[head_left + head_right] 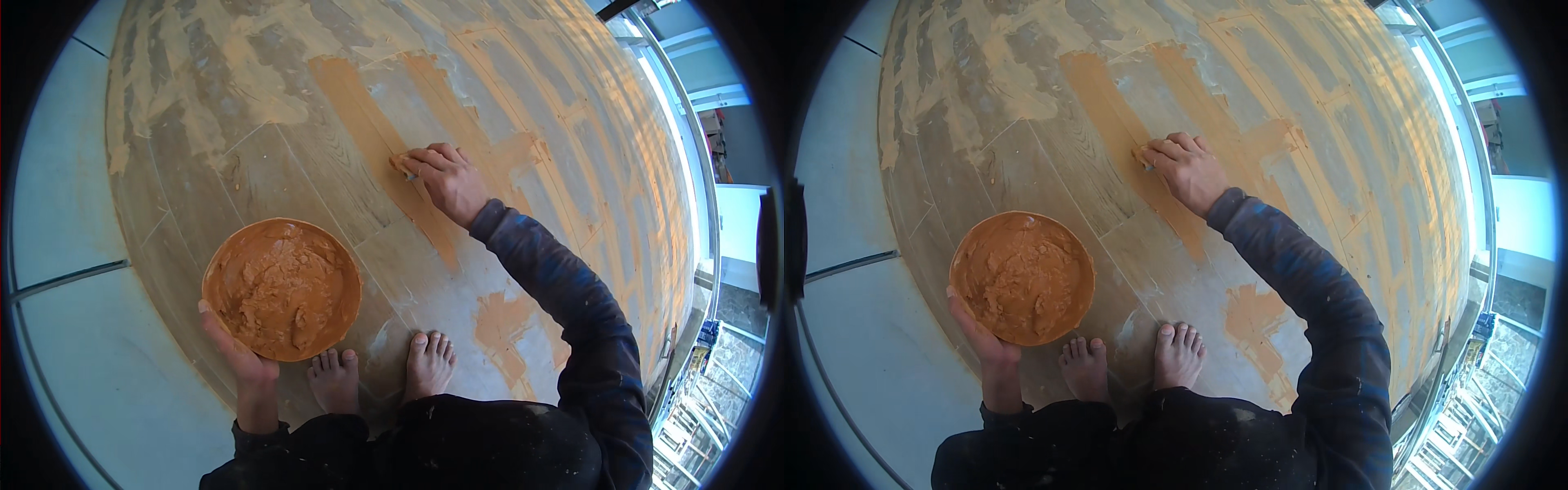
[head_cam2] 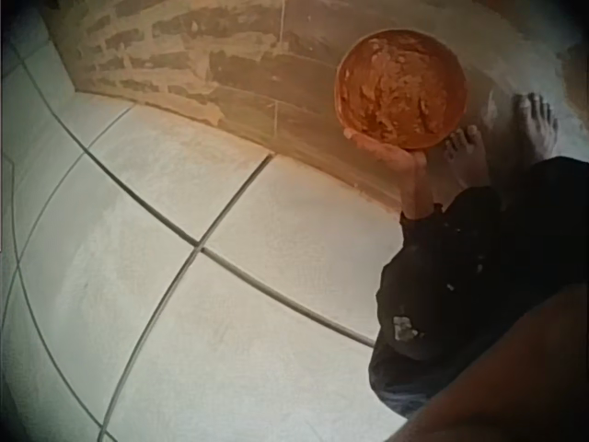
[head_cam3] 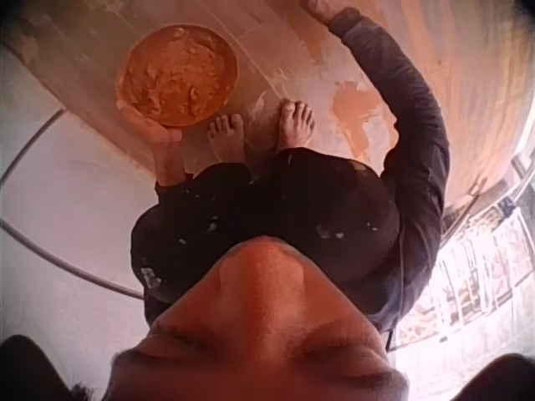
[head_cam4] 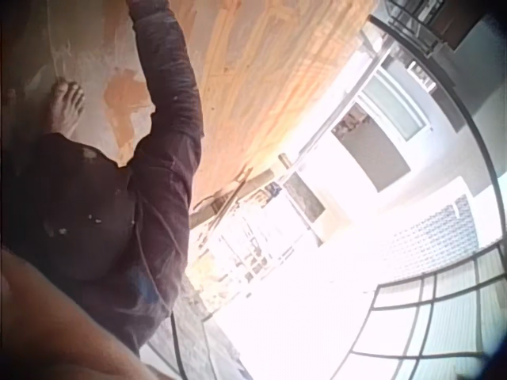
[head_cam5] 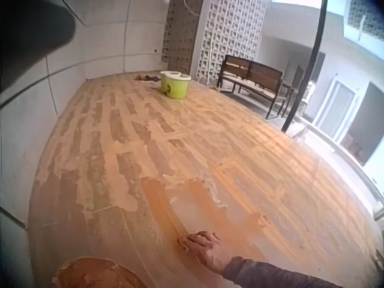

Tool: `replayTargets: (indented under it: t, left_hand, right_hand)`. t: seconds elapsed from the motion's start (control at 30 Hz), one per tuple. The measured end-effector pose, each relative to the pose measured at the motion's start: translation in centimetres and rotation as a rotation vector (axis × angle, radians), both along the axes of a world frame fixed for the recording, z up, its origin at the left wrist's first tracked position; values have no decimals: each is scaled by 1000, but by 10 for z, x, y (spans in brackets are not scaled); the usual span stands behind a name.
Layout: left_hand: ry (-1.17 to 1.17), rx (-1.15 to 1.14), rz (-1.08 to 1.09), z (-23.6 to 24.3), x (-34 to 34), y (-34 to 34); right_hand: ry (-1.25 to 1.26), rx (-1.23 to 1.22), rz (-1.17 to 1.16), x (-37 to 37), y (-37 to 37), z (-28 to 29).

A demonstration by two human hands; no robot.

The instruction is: The person applies a brown paste from a bowl to the gaps between wood-look floor tiles using a small scraper, then smooths the paste over the tile surfaces by hand and with the scraper.

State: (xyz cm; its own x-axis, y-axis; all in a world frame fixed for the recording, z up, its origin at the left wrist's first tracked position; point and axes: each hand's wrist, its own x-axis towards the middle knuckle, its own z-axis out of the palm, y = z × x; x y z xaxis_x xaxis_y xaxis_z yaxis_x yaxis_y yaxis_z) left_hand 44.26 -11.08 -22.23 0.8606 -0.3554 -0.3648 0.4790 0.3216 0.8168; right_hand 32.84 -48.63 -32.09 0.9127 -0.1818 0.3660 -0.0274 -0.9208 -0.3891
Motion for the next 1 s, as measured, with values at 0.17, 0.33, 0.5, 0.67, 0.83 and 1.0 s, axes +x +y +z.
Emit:
replayTargets:
  t: [0.17,0.33,0.5,0.67,0.83,1.0]
  left_hand:
    - [10,92,102,7,-4,2]
    - [2,171,150,9,-7,3]
    - [15,211,164,11,-5,1]
    - [6,173,145,14,-5,0]
    - [50,152,132,8,-4,-7]
    - [-16,93,49,10,3,3]
  right_hand:
    - [190,-229,179,-54,11,-51]
    - [527,141,24,-52,-18,-24]
    - [136,-27,181,102,-61,-39]
    - [260,-133,204,47,-30,-41]
    - [266,-137,183,-82,8,-37]
    - [412,-48,125,-187,67,-12]
